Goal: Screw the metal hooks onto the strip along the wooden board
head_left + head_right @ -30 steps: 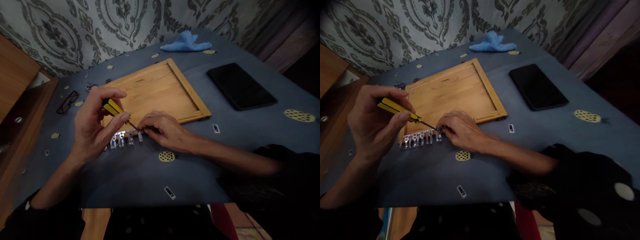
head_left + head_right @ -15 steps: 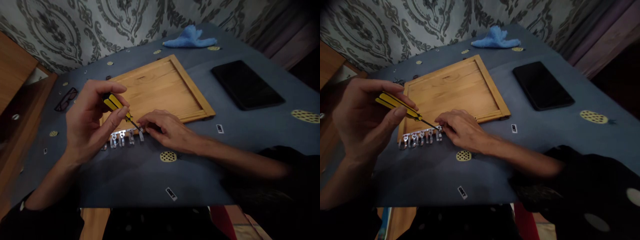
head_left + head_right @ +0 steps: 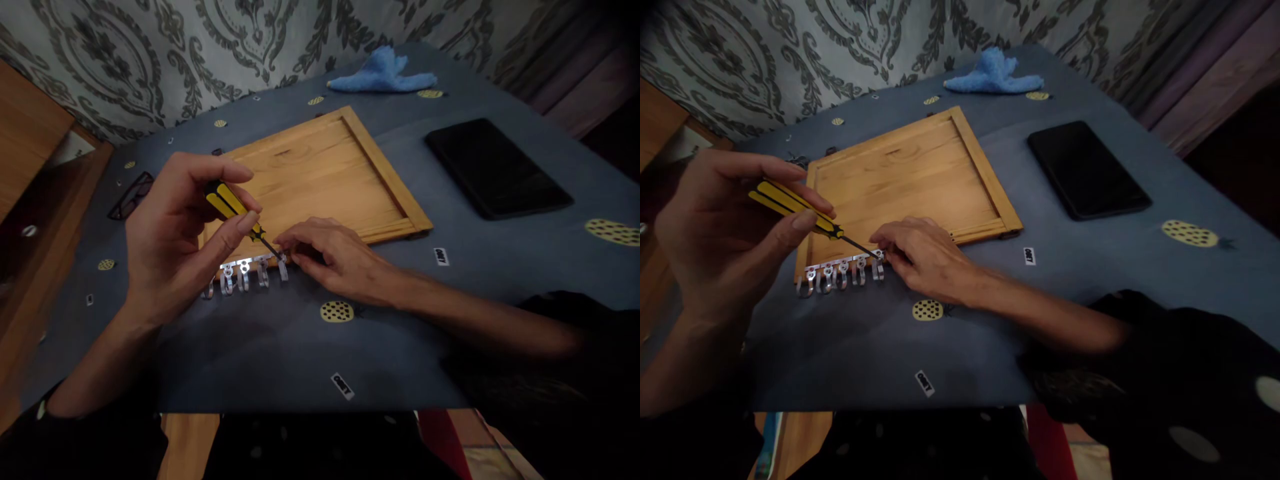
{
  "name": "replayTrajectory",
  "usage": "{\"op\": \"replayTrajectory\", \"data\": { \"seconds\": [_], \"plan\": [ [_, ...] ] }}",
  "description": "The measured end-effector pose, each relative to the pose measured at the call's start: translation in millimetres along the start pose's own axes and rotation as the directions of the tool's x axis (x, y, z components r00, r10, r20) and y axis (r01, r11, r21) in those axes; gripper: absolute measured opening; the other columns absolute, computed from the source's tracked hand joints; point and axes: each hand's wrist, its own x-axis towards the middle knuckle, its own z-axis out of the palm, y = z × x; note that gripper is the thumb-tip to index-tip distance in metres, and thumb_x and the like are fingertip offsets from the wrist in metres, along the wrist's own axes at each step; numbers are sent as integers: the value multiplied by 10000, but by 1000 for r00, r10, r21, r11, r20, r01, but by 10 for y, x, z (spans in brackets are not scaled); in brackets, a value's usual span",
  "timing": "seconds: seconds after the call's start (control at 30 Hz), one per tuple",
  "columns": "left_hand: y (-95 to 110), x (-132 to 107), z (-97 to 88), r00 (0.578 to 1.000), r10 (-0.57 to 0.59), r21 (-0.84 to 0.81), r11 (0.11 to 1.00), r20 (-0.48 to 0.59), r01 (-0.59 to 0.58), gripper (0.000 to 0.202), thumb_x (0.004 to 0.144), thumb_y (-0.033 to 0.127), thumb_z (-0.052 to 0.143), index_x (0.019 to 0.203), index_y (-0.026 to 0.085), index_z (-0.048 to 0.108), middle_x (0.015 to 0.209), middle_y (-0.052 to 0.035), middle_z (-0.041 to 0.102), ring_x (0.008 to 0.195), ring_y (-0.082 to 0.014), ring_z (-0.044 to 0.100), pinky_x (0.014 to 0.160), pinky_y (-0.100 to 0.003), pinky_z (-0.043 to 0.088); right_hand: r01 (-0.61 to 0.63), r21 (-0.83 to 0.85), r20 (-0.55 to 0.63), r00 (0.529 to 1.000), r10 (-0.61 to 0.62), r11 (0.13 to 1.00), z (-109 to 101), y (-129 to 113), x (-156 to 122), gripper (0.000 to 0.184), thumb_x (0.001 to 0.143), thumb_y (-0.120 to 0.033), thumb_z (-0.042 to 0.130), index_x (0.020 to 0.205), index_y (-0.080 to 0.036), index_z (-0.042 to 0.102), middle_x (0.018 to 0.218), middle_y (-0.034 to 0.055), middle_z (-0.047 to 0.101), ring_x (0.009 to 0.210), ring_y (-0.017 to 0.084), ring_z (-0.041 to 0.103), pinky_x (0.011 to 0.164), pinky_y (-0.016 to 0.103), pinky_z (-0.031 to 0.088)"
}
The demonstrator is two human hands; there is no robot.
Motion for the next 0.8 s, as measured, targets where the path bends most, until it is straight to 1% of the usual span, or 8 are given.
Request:
{"op": "replayTrajectory", "data": {
  "seconds": [0.07,0.17,0.23,0.37,0.47,0.53,0.67,0.8],
  "plan": [
    [-30,-7,5,1000,4,39,999,-15,-4,354,869,222,743,1211,277,669,942,-19,649,799,-151,679,629,-270,586,2,0,-1,1000,-2,1000,-1,3,-2,275,893,-112,511,1124,-156,653,991,84,730,912,206,644,813,342,474],
    [-52,-8,6,997,69,138,988,-26,-65,396,815,307,807,1189,282,680,933,-18,644,701,-129,637,544,-241,548,0,-7,-7,1000,0,1000,4,12,-5,277,889,-112,518,1123,-173,652,995,78,731,917,209,645,818,350,477],
    [-47,1,3,997,67,164,985,-45,-59,405,782,329,836,1158,274,694,934,-17,646,679,-120,621,533,-238,539,-1,-11,-5,1000,1,1000,8,13,-5,278,887,-111,525,1125,-176,652,991,74,732,914,209,645,823,352,477],
    [-38,27,-11,999,29,60,998,-37,-27,452,768,332,849,1182,276,675,984,-17,651,805,-151,680,592,-257,582,1,3,0,1000,-1,1000,6,5,-2,279,891,-110,520,1134,-138,654,1018,99,733,935,217,650,834,357,478],
    [-40,37,-21,999,39,-44,998,-29,-40,479,761,280,858,1199,256,665,1048,-22,659,857,-161,713,649,-269,610,2,4,5,1000,-2,1000,-1,0,0,283,890,-111,515,1134,-136,656,1015,100,735,939,220,653,838,357,476],
    [-31,32,-20,1000,16,-54,998,-18,-17,457,768,224,848,1190,243,672,1055,-25,662,870,-159,717,682,-269,614,-5,1,6,1000,5,1000,-3,1,3,282,888,-112,516,1129,-151,656,1006,88,736,932,216,651,835,354,474],
    [-11,7,-3,1000,5,47,999,-8,-5,381,826,195,788,1188,253,687,962,-26,663,842,-149,690,634,-246,584,-4,5,3,1000,4,1000,0,7,6,281,884,-108,520,1123,-170,654,991,75,735,917,208,649,827,348,474],
    [-55,7,-21,994,99,150,984,-40,-92,410,777,296,843,1164,258,712,941,-34,673,744,-138,640,546,-250,543,-3,2,-6,1000,3,1000,7,8,6,287,882,-114,520,1129,-163,657,976,77,733,905,207,644,818,347,473]
  ]
}}
